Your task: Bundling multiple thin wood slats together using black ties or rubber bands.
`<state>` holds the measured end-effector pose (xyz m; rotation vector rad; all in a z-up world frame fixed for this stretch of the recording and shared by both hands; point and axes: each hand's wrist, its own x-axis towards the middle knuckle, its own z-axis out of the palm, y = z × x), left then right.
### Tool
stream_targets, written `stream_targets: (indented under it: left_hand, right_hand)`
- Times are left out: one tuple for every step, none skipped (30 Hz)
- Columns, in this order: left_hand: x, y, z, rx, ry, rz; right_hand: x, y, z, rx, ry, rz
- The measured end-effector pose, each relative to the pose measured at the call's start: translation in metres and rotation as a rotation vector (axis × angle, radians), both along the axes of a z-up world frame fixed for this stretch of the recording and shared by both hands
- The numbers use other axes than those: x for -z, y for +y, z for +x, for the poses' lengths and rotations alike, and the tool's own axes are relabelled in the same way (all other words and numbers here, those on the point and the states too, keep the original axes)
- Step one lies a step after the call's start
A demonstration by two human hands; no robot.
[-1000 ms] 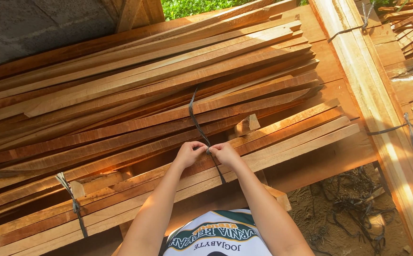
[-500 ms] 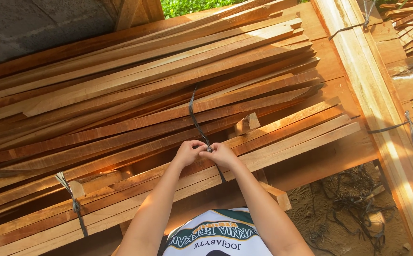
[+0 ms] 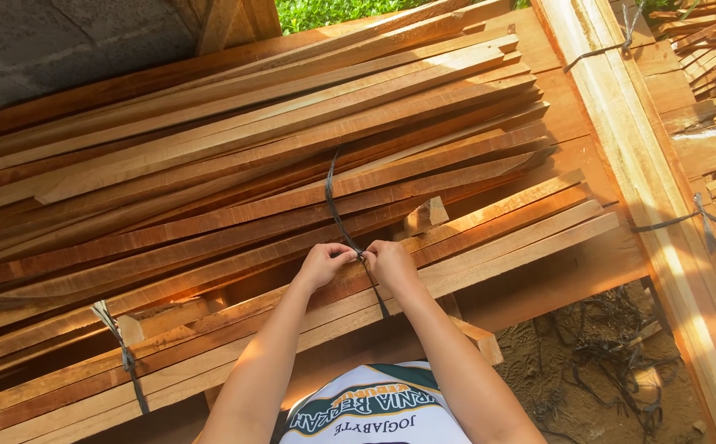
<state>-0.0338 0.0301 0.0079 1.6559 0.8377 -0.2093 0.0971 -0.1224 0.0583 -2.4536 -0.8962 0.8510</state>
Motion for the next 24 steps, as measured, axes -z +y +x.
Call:
stream_targets:
  left_hand:
    - [-0.004, 0.003, 0.0, 0.013, 0.002, 0.016]
    - [-0.008, 0.004, 0.0, 0.027, 0.003, 0.029]
    - [-0.009, 0.009, -0.002, 0.028, 0.003, 0.025]
    - [-0.01, 0.014, -0.005, 0.051, 0.036, 0.079]
    - [-0.011, 0.019, -0.008, 0.074, 0.069, 0.133]
    - [-0.01, 0.018, -0.01, 0.068, 0.074, 0.133]
    - [-0.009, 0.016, -0.011, 0.081, 0.096, 0.166]
    - [-0.007, 0.017, -0.006, 0.099, 0.108, 0.202]
    - [-0.008, 0.02, -0.001, 0.099, 0.104, 0.206]
    - [-0.009, 0.019, -0.003, 0.087, 0.134, 0.185]
    - [-0.01, 0.017, -0.006, 0.074, 0.164, 0.164]
    - [-0.008, 0.018, -0.005, 0.078, 0.158, 0.168]
    - [-0.005, 0.019, -0.004, 0.039, 0.165, 0.125]
    - [-0.003, 0.017, -0.01, -0.006, 0.18, 0.079]
    - [-0.001, 0.016, -0.007, -0.008, 0.183, 0.078]
    - [0.002, 0.015, -0.007, -0.079, 0.197, 0.02]
    - [0.004, 0.014, -0.006, -0.15, 0.21, -0.038]
    - [0.017, 0.013, -0.006, -0.151, 0.213, -0.039]
    - [0.029, 0.011, -0.005, -0.214, 0.233, -0.097]
    - [0.041, 0.015, -0.001, -0.277, 0.246, -0.148]
    - [0.043, 0.013, 0.001, -0.277, 0.244, -0.144]
    - [0.045, 0.008, 0.003, -0.327, 0.239, -0.101]
    - [0.048, 0.004, 0.004, -0.377, 0.234, -0.058]
    - [0.05, 0.003, 0.007, -0.373, 0.233, -0.058]
  right_hand:
    - [0.004, -0.001, -0.001, -0.008, 0.002, 0.002]
    - [0.008, -0.004, -0.001, -0.015, 0.005, 0.002]
    - [-0.004, -0.008, -0.004, -0.014, 0.005, -0.001]
    - [-0.015, -0.011, -0.008, -0.026, 0.003, 0.014]
    - [-0.027, -0.015, -0.012, -0.039, 0.0, 0.029]
    - [-0.015, -0.024, -0.016, -0.044, 0.005, 0.029]
    - [-0.005, -0.033, -0.019, -0.03, -0.034, 0.014]
    - [0.006, -0.04, -0.017, -0.008, -0.082, 0.002]
    - [0.007, -0.038, -0.014, -0.008, -0.087, 0.005]
    - [0.008, -0.039, -0.017, 0.012, -0.073, 0.02]
    - [0.008, -0.041, -0.019, 0.031, -0.06, 0.036]
    - [0.003, -0.04, -0.019, 0.036, -0.065, 0.038]
    - [-0.003, -0.039, -0.019, 0.118, 0.013, 0.09]
    - [-0.008, -0.04, -0.023, 0.193, 0.1, 0.139]
    - [0.002, -0.037, -0.022, 0.191, 0.102, 0.138]
    - [0.012, -0.034, -0.022, 0.404, 0.366, 0.162]
    - [0.022, -0.031, -0.023, 0.617, 0.63, 0.182]
    - [0.017, -0.026, -0.025, 0.617, 0.633, 0.18]
    - [0.013, -0.022, -0.026, 0.716, 0.736, 0.254]
    - [0.008, -0.014, -0.024, 0.813, 0.837, 0.336]
    - [0.01, -0.011, -0.025, 0.811, 0.837, 0.341]
    - [0.013, -0.011, -0.027, 0.881, 0.87, 0.386]
    - [0.015, -0.011, -0.029, 0.951, 0.903, 0.431]
    - [0.018, -0.013, -0.029, 0.955, 0.901, 0.433]
